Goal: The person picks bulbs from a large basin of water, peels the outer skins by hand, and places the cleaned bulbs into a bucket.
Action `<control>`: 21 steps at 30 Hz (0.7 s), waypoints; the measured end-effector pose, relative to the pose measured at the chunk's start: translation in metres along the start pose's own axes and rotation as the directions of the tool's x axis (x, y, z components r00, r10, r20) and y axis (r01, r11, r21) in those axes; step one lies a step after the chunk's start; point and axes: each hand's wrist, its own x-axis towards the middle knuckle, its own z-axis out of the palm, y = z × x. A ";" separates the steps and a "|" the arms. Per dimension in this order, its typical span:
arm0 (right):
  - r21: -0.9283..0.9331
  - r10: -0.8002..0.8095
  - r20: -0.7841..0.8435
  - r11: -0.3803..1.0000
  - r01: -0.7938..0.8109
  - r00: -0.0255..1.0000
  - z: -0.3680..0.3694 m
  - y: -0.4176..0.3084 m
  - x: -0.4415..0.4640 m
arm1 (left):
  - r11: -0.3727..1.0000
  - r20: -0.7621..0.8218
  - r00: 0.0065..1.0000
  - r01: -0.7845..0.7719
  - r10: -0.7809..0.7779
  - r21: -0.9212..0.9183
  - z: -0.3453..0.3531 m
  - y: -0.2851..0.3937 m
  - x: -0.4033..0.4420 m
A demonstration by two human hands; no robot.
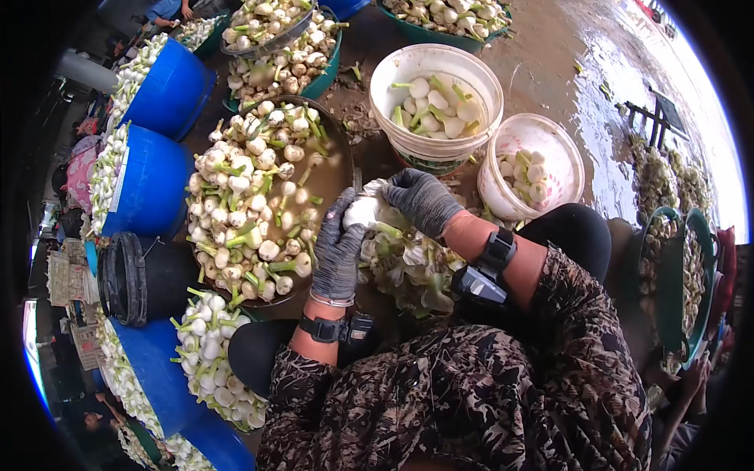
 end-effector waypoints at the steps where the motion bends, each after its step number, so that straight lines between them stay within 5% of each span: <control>1: 0.000 0.002 0.016 1.000 -0.002 1.000 -0.001 0.003 0.001 | 0.996 -0.026 0.999 0.031 -0.033 -0.090 0.000 0.004 -0.002; 2: -0.072 -0.031 -0.008 0.997 0.031 0.999 0.000 0.006 0.000 | 0.940 -0.006 0.983 -0.174 0.184 0.293 -0.007 -0.007 0.001; 4: -0.142 -0.061 -0.037 0.988 0.056 0.997 -0.001 0.010 -0.004 | 0.989 -0.050 0.999 -0.006 -0.002 -0.148 -0.005 -0.004 0.001; 5: -0.360 -0.147 0.010 0.923 0.140 0.989 -0.003 0.009 -0.006 | 0.930 -0.071 0.993 0.063 -0.094 -0.362 -0.005 -0.003 0.000; 6: -0.554 -0.217 0.076 0.802 0.222 0.973 -0.005 0.006 -0.008 | 0.955 -0.095 0.993 0.045 -0.076 -0.292 -0.008 -0.007 0.006; 8: -0.653 0.058 0.368 0.727 0.213 0.928 -0.009 0.001 -0.018 | 0.763 -0.085 0.972 0.115 -0.218 -0.636 -0.017 -0.014 0.010; 9: -0.698 0.209 0.501 0.671 0.250 0.840 -0.011 0.004 -0.021 | 0.762 -0.085 0.973 0.113 -0.216 -0.638 -0.016 -0.013 0.013; 11: -0.739 0.223 0.507 0.610 0.287 0.832 -0.008 0.011 -0.033 | 0.741 -0.101 0.978 0.071 -0.185 -0.668 -0.015 -0.013 0.016; 13: -0.681 -0.252 0.149 0.675 0.283 0.956 -0.007 -0.019 -0.047 | 0.792 -0.140 0.974 0.060 -0.181 -0.608 -0.003 -0.011 0.017; 14: -0.681 -0.252 0.159 0.672 0.291 0.955 -0.008 -0.029 -0.046 | 0.969 -0.126 0.991 0.001 -0.034 -0.248 0.004 -0.012 0.017; 16: -0.384 -0.616 0.102 0.700 0.602 0.781 -0.009 -0.045 -0.038 | 0.965 0.050 0.994 0.110 -0.101 -0.238 0.021 -0.019 0.013; 17: -0.378 -0.616 0.116 0.698 0.609 0.779 -0.011 -0.046 -0.034 | 0.962 0.137 0.982 0.161 -0.133 -0.221 0.029 -0.023 0.011; 18: -0.468 -0.610 0.205 0.626 0.624 0.766 -0.017 -0.045 -0.033 | 0.972 0.242 0.964 -0.153 0.108 0.178 0.032 -0.036 0.011; 19: -0.548 -0.590 0.293 0.541 0.638 0.752 -0.023 -0.043 -0.032 | 0.881 0.329 0.925 -0.307 0.189 0.359 0.034 -0.041 0.009; 20: -0.603 -0.545 0.196 0.588 0.539 0.815 -0.030 -0.044 -0.033 | 0.734 0.411 0.872 -0.460 0.267 0.500 0.035 -0.045 0.007; 21: -0.598 -0.558 0.066 0.642 0.481 0.827 -0.044 -0.040 -0.028 | 0.968 0.303 0.952 -0.031 -0.048 0.249 0.038 -0.034 0.001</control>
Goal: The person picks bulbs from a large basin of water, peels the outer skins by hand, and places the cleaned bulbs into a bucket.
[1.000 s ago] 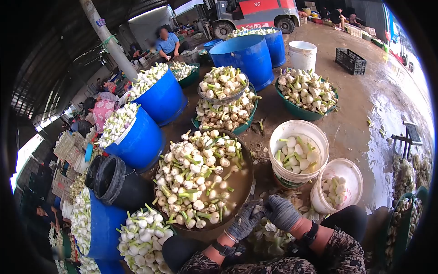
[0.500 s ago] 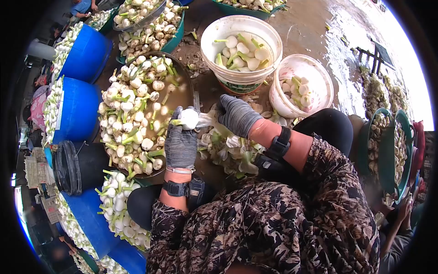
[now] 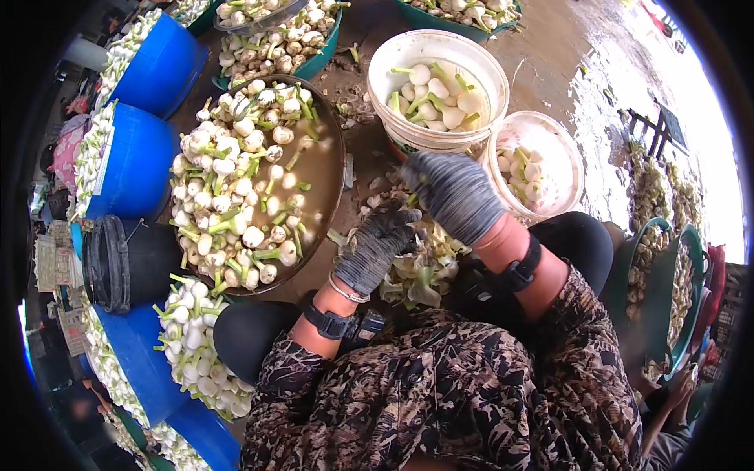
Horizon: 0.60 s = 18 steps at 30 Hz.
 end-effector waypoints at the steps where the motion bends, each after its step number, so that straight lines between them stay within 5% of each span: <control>1: -0.311 0.187 -0.031 0.932 -0.187 0.982 -0.021 -0.002 0.007 | 0.848 0.097 0.944 0.327 -0.316 -0.418 -0.001 0.010 -0.004; 4: -0.642 0.466 -0.023 0.672 -0.370 0.885 -0.068 0.058 0.012 | 0.783 -0.002 0.954 0.244 -0.298 -0.573 -0.012 0.021 -0.012; 6: -0.795 0.314 0.017 0.580 -0.178 0.949 -0.065 0.027 0.025 | 0.771 -0.050 0.957 0.199 -0.286 -0.604 -0.017 0.020 -0.013; 8: -0.560 0.211 0.056 0.816 -0.144 0.976 -0.024 0.020 0.039 | 0.757 -0.138 0.946 0.142 -0.294 -0.638 -0.024 0.028 -0.017; 10: -0.289 0.355 0.338 0.921 -0.263 0.872 0.029 -0.018 0.067 | 0.779 -0.189 0.944 0.099 -0.270 -0.619 -0.034 0.036 -0.021; 12: 0.019 0.138 0.542 0.984 -0.177 0.829 0.102 -0.004 0.081 | 0.888 -0.370 0.908 0.008 -0.200 -0.460 -0.044 0.046 -0.025; 18: -0.216 0.390 0.494 0.921 -0.325 0.777 0.288 0.014 0.109 | 0.873 -0.487 0.826 0.013 -0.284 -0.487 -0.076 0.055 -0.045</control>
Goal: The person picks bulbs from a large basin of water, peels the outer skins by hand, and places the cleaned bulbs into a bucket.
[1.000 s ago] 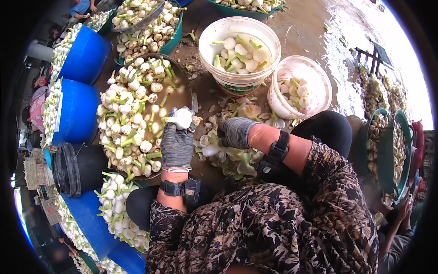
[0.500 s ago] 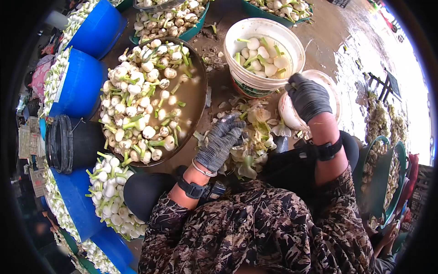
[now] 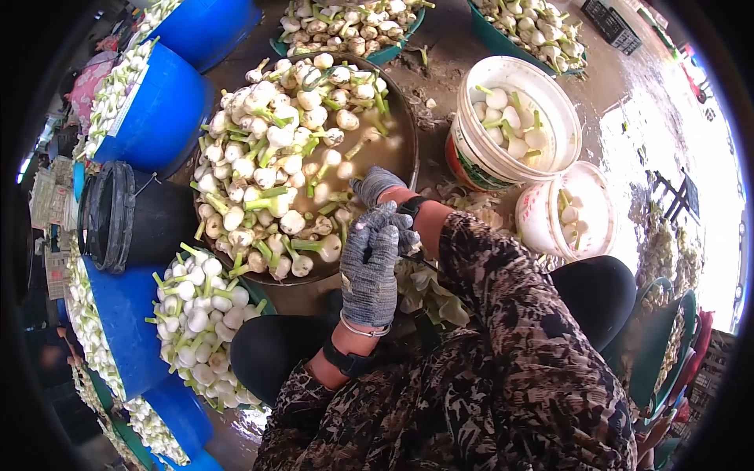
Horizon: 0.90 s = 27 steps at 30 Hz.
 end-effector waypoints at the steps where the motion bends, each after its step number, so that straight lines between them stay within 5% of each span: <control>1: -0.075 -0.004 0.022 0.997 0.006 1.000 0.026 0.010 0.026 | 0.999 -0.028 0.999 -0.018 0.017 -0.038 -0.002 0.002 -0.001; 4: -0.028 -0.118 0.036 0.993 0.119 0.992 0.037 0.024 0.037 | 0.998 -0.060 0.998 -0.024 0.021 -0.050 -0.011 0.005 0.001; 5: 0.118 0.008 0.116 0.993 -0.021 0.993 0.023 0.022 0.027 | 0.996 -0.087 0.996 -0.003 -0.005 -0.089 -0.012 0.004 0.002; 6: -0.027 -0.312 0.075 0.949 0.315 0.947 0.030 0.049 0.040 | 0.991 -0.108 0.994 0.019 -0.033 -0.131 -0.012 0.002 0.003; 7: 0.370 -0.154 0.160 0.925 0.086 0.975 0.008 0.045 0.017 | 0.985 -0.117 0.990 0.054 -0.074 -0.166 -0.012 -0.002 0.004; 8: 0.679 -0.036 0.292 0.712 -0.181 0.956 -0.025 0.031 -0.019 | 0.984 -0.108 0.991 0.054 -0.074 -0.172 -0.016 -0.011 0.008; 10: 0.721 -0.123 0.163 0.692 -0.033 0.979 -0.078 0.019 -0.080 | 0.832 -0.003 0.945 0.288 -0.328 -0.473 -0.023 -0.029 0.016; 12: 0.668 -0.145 0.089 0.743 0.049 0.985 -0.108 0.032 -0.122 | 0.760 0.028 0.916 0.350 -0.401 -0.547 -0.011 -0.024 0.018; 14: 0.369 -0.485 -0.162 0.778 0.508 0.860 -0.124 0.051 -0.156 | 0.655 0.224 0.911 0.405 -0.346 -0.637 -0.006 -0.033 0.021; 16: 0.363 -0.485 -0.149 0.784 0.504 0.862 -0.135 0.061 -0.180 | 0.356 0.526 0.812 0.584 -0.254 -0.729 -0.002 -0.043 0.028; 19: 0.207 -0.471 -0.233 0.831 0.516 0.851 -0.157 0.062 -0.207 | 0.570 0.435 0.848 0.527 -0.302 -0.631 0.021 -0.051 0.021; 21: 0.129 -0.221 -0.473 0.940 0.316 0.853 -0.163 0.062 -0.220 | 0.848 0.225 0.963 0.241 -0.148 -0.472 0.036 -0.051 0.019; 27: 0.103 -0.271 -0.610 0.904 0.414 0.745 -0.167 0.060 -0.223 | 0.937 0.103 0.986 0.157 -0.131 -0.311 0.055 -0.055 0.021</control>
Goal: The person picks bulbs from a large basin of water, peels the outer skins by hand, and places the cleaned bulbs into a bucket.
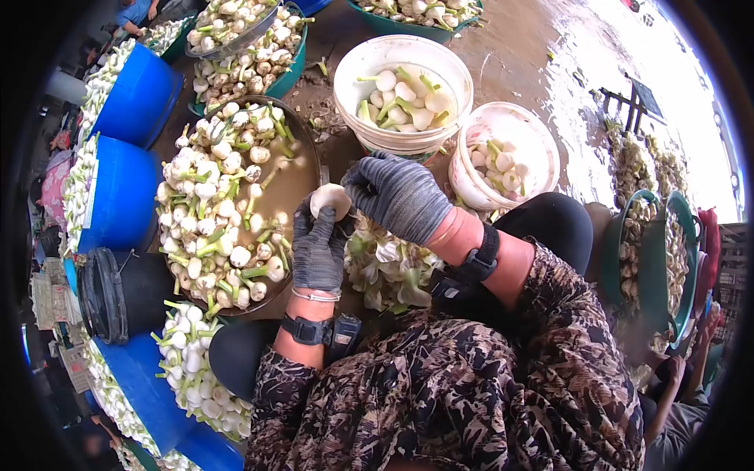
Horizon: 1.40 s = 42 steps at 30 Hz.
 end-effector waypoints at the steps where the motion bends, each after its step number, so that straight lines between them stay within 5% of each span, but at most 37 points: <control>1: -0.082 -0.032 0.013 0.996 0.033 0.999 0.000 -0.001 0.001 | 0.999 -0.045 0.999 -0.004 0.006 0.040 0.004 0.000 -0.001; 8: -0.205 -0.012 0.023 0.979 0.016 1.000 0.010 0.003 0.001 | 0.862 0.034 0.987 -0.152 0.155 0.484 -0.004 -0.006 0.005; 16: -0.233 0.013 0.084 0.972 0.007 0.996 0.011 0.001 0.001 | 0.737 0.112 0.974 -0.221 0.195 0.639 -0.018 -0.002 0.006; 18: -0.035 0.092 0.083 0.995 -0.089 0.992 0.014 0.005 0.002 | 0.758 0.095 0.983 -0.181 0.156 0.626 -0.017 0.002 0.001; 20: 0.004 0.129 0.055 0.992 -0.129 0.990 0.015 0.019 0.006 | 0.924 0.171 0.981 -0.144 0.087 0.355 -0.015 0.007 -0.004; 23: 0.001 0.165 0.035 0.986 -0.165 0.986 0.007 0.041 0.009 | 0.985 0.133 0.991 -0.027 0.004 0.170 -0.007 0.016 -0.011; 25: -0.405 0.334 0.101 0.874 -0.268 0.937 -0.001 0.044 0.013 | 1.000 0.199 0.980 -0.004 -0.002 0.029 -0.014 0.014 -0.009; 27: -0.526 0.452 0.142 0.788 -0.319 0.881 -0.008 0.045 0.015 | 0.990 0.185 0.979 0.103 -0.084 -0.093 -0.020 0.016 -0.008; 30: -0.243 0.007 -0.009 0.970 -0.010 1.000 -0.014 0.026 0.011 | 0.969 0.261 0.960 0.157 -0.103 -0.193 -0.029 0.017 -0.006; 31: -0.240 0.006 -0.006 0.971 -0.008 1.000 -0.015 0.014 0.011 | 0.955 0.293 0.948 0.197 -0.128 -0.221 -0.030 0.017 -0.007; 33: -0.012 -0.239 0.099 0.970 0.241 0.966 -0.013 -0.004 0.009 | 0.983 0.350 0.931 0.154 -0.109 -0.103 -0.030 0.017 -0.008; 36: -0.120 -0.208 0.179 0.965 0.231 0.962 -0.001 -0.005 -0.002 | 0.962 0.193 0.969 0.102 -0.154 0.255 -0.011 0.025 -0.021; 39: -0.168 -0.242 0.192 0.947 0.274 0.951 0.005 -0.005 -0.003 | 0.928 0.180 0.968 0.101 -0.175 0.360 -0.009 0.027 -0.020; 41: -0.220 -0.069 0.233 0.968 0.122 0.970 0.005 -0.009 -0.006 | 0.897 0.181 0.956 0.135 -0.230 0.422 -0.018 0.023 -0.015; 42: -0.219 -0.066 0.236 0.968 0.119 0.970 0.007 -0.008 -0.007 | 0.874 0.258 0.954 0.009 -0.153 0.485 -0.019 0.022 -0.012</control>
